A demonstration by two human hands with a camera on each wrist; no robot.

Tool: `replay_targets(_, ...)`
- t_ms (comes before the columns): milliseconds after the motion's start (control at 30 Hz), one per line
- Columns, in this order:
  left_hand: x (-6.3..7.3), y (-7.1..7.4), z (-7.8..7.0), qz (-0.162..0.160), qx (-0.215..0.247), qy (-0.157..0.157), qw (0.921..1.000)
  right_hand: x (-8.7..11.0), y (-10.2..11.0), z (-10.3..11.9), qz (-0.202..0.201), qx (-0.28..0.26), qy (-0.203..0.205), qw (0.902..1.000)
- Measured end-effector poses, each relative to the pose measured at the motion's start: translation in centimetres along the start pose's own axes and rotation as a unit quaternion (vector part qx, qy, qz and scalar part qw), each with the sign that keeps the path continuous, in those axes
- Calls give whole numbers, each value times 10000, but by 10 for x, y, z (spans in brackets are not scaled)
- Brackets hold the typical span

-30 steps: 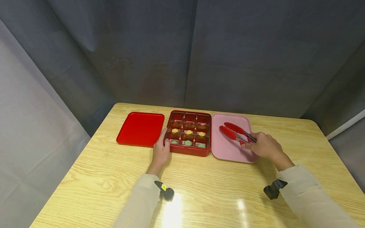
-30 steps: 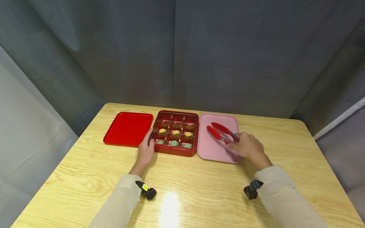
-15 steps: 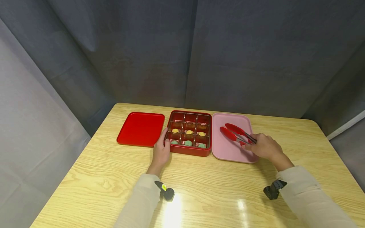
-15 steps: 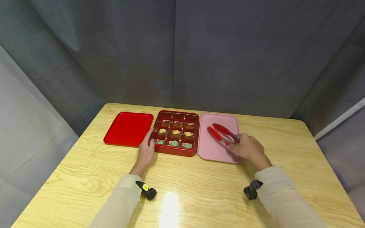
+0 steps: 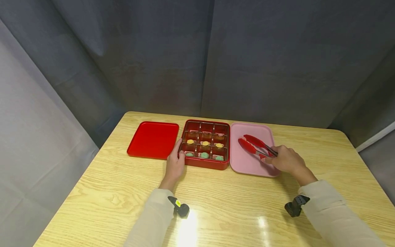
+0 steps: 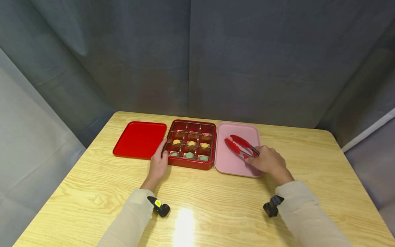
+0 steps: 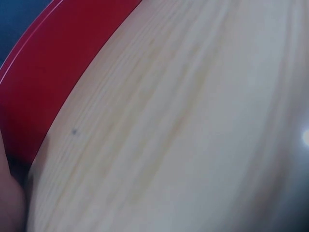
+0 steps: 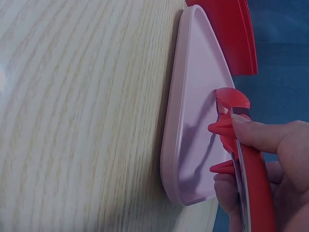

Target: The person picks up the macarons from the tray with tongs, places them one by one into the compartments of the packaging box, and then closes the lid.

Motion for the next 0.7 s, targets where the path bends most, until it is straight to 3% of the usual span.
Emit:
replay_targets(233,0,-1,1,0,-27,49,10000,2,5,2,-57,-98,-1,9999)
replay_targets(700,0,-1,0,46,-47,91,9999,-2,30,19,-580,68,277,9979)
Point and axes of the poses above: each hand's wrist, its own x-axis away from the middle knuckle, its own y-axis out of the back of the hand, z = x × y, the point moved 2 cm from there along -x, towards the middle knuckle, and after that the axes turned 13 degrees about x, right-handed, at the moved point
